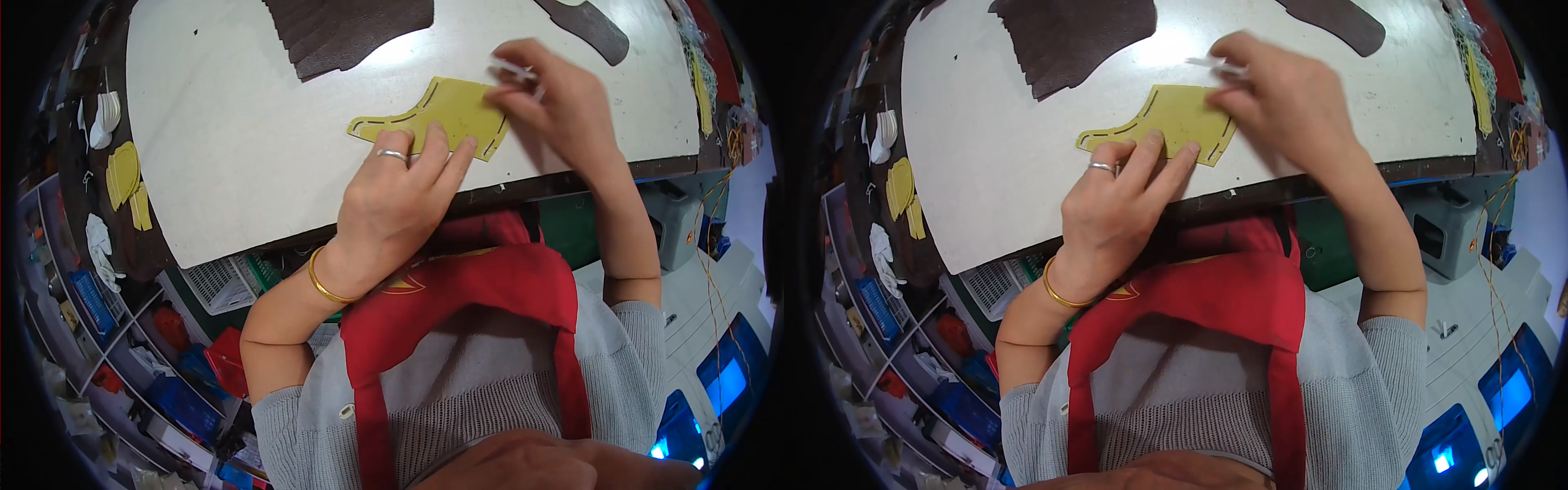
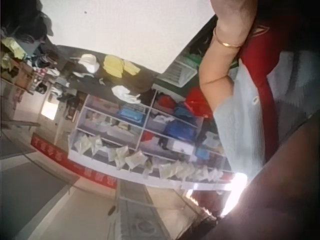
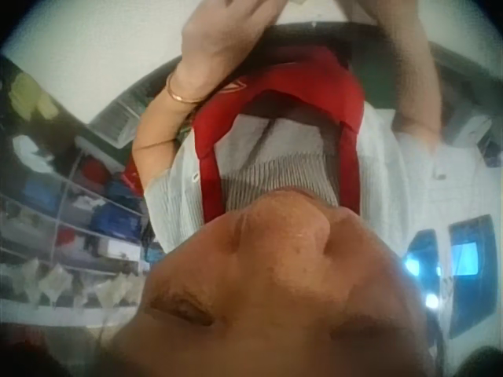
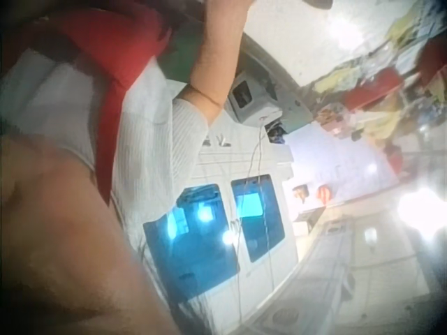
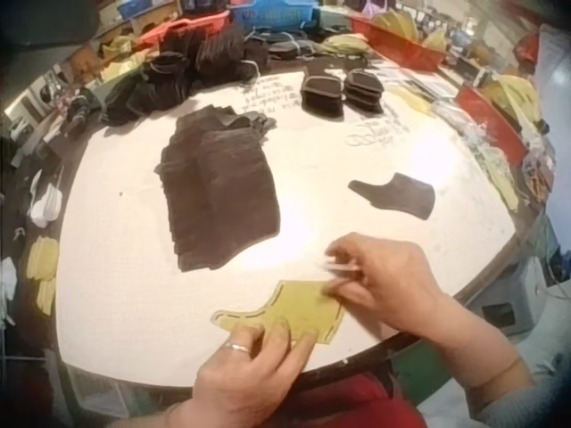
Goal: The person removes a rubber band from a stack of cut material pieces and takes out a marking pen. The person then places a template onto each cut piece one by one and traces markings onto them using the pen.
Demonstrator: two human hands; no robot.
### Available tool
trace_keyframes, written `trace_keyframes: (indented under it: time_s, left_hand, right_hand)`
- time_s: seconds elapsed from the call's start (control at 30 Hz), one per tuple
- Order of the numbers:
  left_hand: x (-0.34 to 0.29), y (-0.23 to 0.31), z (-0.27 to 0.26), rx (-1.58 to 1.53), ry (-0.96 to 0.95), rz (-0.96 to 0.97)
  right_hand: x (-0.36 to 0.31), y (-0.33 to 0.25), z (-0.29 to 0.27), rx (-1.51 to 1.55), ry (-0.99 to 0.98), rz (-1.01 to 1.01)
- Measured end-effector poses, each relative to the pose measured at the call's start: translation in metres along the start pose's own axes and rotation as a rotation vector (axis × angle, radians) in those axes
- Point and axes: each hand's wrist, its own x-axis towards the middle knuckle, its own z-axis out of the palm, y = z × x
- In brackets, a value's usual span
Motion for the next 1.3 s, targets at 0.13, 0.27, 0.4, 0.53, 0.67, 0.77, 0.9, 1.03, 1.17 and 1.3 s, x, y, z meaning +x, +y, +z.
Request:
trace_keyframes:
  time_s: [0.13,0.27,0.4,0.53,0.67,0.77,0.9,1.03,1.17,1.3]
  left_hand:
    - [-0.002,0.008,0.009,0.064,0.058,0.013]
    - [-0.005,0.011,0.014,0.007,0.129,-0.009]
    - [-0.010,0.011,0.018,-0.042,0.180,-0.022]
    - [-0.011,0.012,0.017,-0.065,0.144,-0.019]
    - [-0.009,0.011,0.015,-0.092,0.180,-0.031]
    - [-0.006,0.012,0.012,-0.073,0.179,-0.044]
    - [-0.001,0.011,0.009,-0.015,0.134,-0.038]
    - [0.002,0.010,0.010,-0.011,0.131,-0.028]
    - [0.005,0.012,0.010,0.052,0.098,-0.036]
    - [0.007,0.011,0.009,0.049,0.066,-0.052]
  right_hand:
    - [0.020,0.014,-0.018,0.067,0.167,-0.201]
    - [0.037,-0.025,0.001,0.240,-0.147,-0.334]
    - [0.054,-0.063,0.035,0.381,-0.374,-0.355]
    - [0.056,-0.067,0.051,0.236,-0.329,-0.371]
    - [0.055,-0.068,0.044,0.206,-0.339,-0.375]
    - [0.054,-0.047,0.015,0.020,-0.337,-0.467]
    - [0.052,-0.020,-0.001,-0.116,-0.148,-0.363]
    - [0.013,0.000,-0.012,0.259,-0.149,0.002]
    - [-0.009,-0.004,-0.009,0.007,0.039,0.014]
    - [-0.039,-0.046,-0.003,-0.112,-0.009,-0.212]
